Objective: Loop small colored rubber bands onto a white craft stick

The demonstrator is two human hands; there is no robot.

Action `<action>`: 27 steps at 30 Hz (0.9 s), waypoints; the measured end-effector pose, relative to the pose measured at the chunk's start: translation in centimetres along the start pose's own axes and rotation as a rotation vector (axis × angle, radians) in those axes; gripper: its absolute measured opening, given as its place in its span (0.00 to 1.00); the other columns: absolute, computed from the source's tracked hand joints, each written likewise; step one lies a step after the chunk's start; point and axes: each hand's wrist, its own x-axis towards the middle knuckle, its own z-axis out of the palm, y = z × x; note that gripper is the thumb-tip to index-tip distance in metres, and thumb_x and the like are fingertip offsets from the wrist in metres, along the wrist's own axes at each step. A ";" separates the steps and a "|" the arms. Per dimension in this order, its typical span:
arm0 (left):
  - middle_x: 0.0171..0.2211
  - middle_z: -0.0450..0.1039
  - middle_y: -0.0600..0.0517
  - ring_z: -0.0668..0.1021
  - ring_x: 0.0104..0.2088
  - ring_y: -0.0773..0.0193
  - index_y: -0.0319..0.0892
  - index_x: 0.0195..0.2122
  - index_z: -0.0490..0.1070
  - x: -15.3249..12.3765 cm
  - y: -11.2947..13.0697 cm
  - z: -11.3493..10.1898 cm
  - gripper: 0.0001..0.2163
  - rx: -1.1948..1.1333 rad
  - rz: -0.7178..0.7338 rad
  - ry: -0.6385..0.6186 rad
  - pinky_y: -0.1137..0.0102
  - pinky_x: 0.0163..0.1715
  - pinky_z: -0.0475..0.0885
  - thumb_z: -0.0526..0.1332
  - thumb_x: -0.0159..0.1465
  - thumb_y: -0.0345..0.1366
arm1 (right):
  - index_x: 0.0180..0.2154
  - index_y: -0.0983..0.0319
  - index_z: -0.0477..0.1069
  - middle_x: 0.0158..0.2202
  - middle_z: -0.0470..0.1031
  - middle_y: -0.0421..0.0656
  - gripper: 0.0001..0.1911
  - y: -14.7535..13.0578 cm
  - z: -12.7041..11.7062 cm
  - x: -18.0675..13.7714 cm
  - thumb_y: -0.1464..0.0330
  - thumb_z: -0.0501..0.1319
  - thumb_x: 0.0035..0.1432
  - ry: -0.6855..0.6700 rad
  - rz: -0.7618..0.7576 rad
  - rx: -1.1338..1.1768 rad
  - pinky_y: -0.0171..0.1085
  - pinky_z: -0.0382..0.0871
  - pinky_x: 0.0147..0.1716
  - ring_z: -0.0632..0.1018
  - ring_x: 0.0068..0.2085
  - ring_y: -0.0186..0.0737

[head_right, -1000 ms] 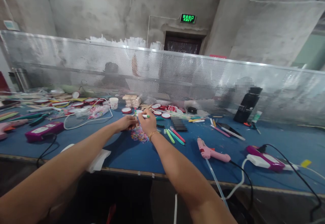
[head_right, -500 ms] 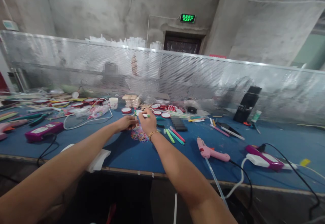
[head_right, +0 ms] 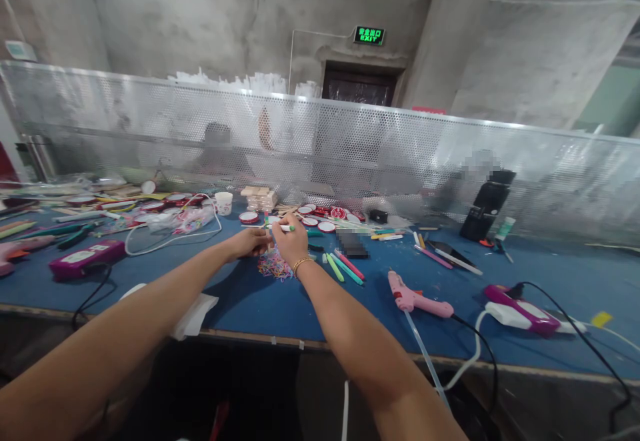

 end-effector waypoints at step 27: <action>0.15 0.63 0.56 0.63 0.14 0.72 0.38 0.27 0.69 0.0 0.1 0.1 0.14 -0.014 -0.001 0.012 0.76 0.14 0.53 0.59 0.58 0.46 | 0.24 0.58 0.63 0.24 0.70 0.37 0.09 0.0 -0.2 0.2 0.63 0.55 0.54 0.015 -0.008 -0.007 0.35 0.63 0.33 0.70 0.29 0.37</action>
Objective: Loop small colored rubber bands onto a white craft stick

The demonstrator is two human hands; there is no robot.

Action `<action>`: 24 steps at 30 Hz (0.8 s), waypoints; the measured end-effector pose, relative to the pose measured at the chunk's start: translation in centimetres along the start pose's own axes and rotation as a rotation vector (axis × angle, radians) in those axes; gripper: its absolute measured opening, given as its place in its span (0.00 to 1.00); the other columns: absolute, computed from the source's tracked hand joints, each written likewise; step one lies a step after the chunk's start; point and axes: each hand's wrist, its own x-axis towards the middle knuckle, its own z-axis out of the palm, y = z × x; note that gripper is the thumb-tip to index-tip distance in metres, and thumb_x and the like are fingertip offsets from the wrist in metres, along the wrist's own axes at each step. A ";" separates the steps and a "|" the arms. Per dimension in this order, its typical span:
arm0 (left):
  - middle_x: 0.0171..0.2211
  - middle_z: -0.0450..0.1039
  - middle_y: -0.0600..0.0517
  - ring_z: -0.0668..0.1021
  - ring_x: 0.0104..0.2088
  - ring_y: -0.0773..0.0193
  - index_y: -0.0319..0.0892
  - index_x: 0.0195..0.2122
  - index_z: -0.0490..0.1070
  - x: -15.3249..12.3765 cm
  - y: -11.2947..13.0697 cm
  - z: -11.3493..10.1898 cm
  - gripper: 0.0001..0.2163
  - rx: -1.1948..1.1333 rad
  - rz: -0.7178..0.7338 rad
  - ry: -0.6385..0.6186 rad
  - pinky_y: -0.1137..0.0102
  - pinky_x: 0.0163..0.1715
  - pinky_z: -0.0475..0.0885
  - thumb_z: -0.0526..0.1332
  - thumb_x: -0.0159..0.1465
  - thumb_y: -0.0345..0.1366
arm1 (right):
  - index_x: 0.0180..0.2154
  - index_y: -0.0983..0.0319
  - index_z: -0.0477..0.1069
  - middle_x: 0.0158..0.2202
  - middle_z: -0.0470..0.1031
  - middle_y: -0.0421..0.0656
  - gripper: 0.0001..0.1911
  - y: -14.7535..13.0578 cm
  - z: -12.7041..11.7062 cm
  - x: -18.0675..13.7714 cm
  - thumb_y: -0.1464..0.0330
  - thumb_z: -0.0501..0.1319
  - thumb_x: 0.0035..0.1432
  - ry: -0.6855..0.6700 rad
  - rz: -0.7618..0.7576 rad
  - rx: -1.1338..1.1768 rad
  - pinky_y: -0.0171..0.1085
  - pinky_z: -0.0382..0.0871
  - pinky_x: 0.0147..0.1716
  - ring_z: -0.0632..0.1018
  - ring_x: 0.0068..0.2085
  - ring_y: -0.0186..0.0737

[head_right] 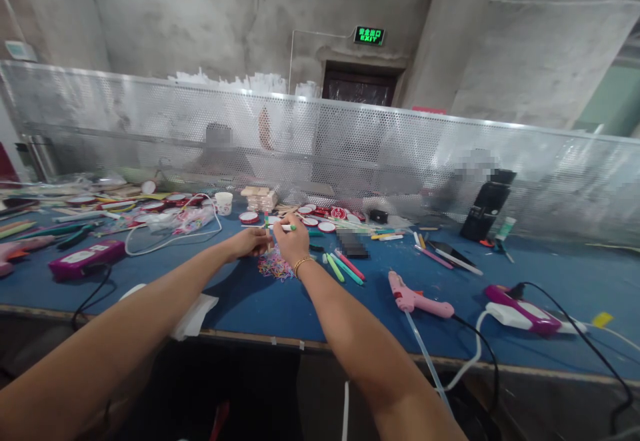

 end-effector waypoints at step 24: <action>0.15 0.63 0.56 0.63 0.14 0.73 0.39 0.27 0.69 0.2 -0.3 -0.1 0.14 -0.004 -0.001 -0.003 0.76 0.14 0.53 0.59 0.58 0.47 | 0.24 0.58 0.62 0.23 0.69 0.37 0.09 -0.3 -0.2 0.0 0.64 0.55 0.53 0.017 -0.007 -0.015 0.35 0.62 0.33 0.69 0.29 0.37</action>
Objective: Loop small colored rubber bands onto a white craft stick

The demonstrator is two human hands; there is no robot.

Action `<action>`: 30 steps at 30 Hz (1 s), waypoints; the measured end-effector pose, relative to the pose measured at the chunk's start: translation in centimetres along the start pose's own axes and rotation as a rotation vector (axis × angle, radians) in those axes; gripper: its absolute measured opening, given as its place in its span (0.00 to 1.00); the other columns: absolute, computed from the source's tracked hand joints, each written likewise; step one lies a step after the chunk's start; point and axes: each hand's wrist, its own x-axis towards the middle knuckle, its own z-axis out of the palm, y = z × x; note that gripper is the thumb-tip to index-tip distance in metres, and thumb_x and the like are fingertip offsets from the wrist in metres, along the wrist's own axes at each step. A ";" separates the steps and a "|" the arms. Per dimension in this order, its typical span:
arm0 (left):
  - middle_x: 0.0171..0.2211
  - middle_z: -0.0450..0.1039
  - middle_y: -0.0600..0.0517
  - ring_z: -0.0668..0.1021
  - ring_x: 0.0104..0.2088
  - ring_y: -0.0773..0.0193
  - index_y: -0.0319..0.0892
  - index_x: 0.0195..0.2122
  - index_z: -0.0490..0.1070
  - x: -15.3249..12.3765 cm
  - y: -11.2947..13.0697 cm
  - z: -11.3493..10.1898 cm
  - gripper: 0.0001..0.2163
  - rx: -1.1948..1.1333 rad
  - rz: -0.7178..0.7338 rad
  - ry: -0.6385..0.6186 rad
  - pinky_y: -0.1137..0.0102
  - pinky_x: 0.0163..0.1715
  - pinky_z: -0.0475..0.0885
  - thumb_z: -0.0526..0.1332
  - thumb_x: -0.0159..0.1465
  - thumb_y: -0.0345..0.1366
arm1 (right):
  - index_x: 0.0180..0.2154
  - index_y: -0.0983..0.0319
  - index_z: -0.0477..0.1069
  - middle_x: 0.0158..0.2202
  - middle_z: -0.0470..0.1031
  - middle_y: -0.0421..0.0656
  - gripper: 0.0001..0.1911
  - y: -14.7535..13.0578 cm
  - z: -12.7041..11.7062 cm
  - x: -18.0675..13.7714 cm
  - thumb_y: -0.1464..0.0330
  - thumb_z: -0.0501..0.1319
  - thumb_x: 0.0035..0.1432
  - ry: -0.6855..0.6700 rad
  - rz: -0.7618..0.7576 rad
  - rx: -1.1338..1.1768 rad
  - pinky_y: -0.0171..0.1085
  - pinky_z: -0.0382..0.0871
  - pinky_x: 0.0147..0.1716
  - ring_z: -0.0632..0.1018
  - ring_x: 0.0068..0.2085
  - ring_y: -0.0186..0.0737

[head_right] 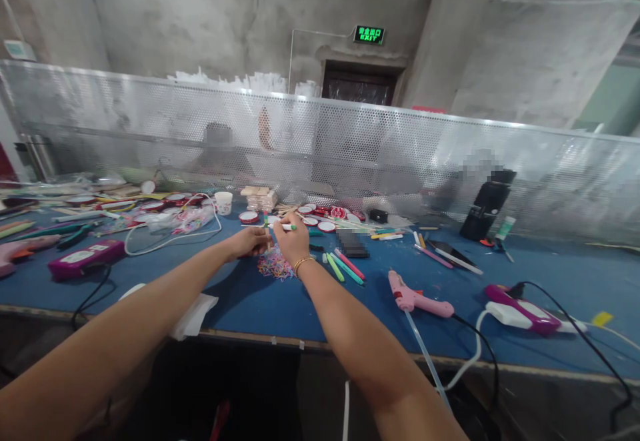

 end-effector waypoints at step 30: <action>0.16 0.64 0.54 0.63 0.14 0.72 0.39 0.27 0.69 0.1 -0.1 0.0 0.15 0.001 0.001 0.016 0.76 0.14 0.53 0.59 0.58 0.48 | 0.24 0.58 0.62 0.24 0.70 0.37 0.08 0.3 0.1 0.0 0.63 0.55 0.53 0.007 0.021 0.005 0.35 0.63 0.33 0.70 0.29 0.37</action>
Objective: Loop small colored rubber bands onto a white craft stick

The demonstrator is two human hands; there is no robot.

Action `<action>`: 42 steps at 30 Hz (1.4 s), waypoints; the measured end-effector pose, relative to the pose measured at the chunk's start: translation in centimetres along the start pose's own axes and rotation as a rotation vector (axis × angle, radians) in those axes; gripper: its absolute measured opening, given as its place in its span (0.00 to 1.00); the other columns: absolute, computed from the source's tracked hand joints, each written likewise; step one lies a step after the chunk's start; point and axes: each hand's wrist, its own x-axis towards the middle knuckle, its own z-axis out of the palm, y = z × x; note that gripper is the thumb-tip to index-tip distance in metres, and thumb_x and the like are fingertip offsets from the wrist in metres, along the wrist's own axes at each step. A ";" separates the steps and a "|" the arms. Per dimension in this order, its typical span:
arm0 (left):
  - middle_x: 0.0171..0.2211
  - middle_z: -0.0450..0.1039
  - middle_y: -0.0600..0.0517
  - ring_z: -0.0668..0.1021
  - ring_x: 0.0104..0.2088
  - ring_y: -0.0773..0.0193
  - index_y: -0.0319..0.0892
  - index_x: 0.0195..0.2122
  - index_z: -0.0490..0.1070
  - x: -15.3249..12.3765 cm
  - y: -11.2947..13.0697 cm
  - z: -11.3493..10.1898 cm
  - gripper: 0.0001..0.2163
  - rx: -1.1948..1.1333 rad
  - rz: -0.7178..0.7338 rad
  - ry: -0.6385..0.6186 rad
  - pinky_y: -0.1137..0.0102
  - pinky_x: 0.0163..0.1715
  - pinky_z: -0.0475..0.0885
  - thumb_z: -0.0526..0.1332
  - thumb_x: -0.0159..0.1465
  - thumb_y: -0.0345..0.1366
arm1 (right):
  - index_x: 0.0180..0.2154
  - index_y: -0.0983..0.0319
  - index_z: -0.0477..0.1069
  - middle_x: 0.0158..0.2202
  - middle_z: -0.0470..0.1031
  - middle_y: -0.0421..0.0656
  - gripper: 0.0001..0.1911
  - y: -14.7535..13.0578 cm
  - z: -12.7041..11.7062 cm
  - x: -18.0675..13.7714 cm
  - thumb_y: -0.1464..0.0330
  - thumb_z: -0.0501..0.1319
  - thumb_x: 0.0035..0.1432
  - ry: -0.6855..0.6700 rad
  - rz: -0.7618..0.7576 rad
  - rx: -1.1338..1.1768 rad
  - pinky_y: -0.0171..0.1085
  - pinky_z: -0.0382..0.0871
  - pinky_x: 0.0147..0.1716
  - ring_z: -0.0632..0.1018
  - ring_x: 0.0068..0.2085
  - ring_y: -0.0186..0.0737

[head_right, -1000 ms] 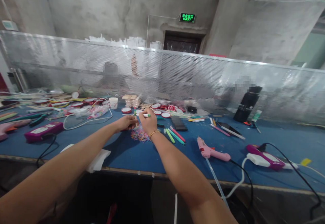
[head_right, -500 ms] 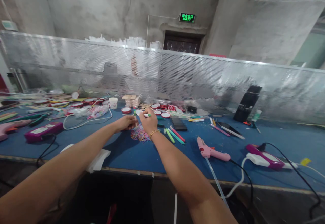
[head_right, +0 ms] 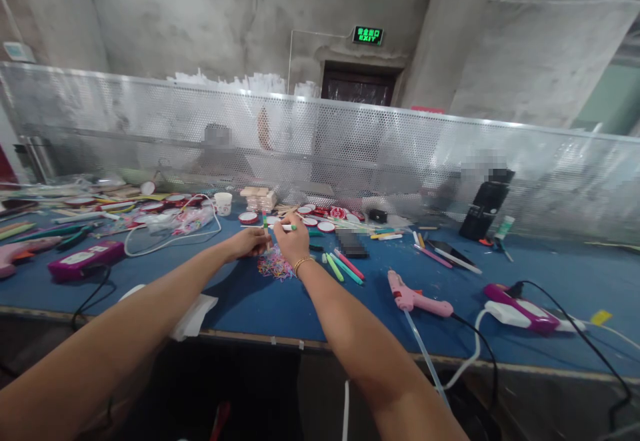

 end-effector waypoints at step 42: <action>0.15 0.64 0.55 0.62 0.13 0.73 0.39 0.26 0.68 0.2 -0.1 -0.1 0.15 -0.039 0.019 -0.005 0.76 0.14 0.53 0.57 0.60 0.46 | 0.24 0.59 0.63 0.24 0.69 0.37 0.09 -0.4 -0.1 0.0 0.63 0.55 0.54 -0.007 -0.008 0.007 0.35 0.63 0.34 0.69 0.29 0.37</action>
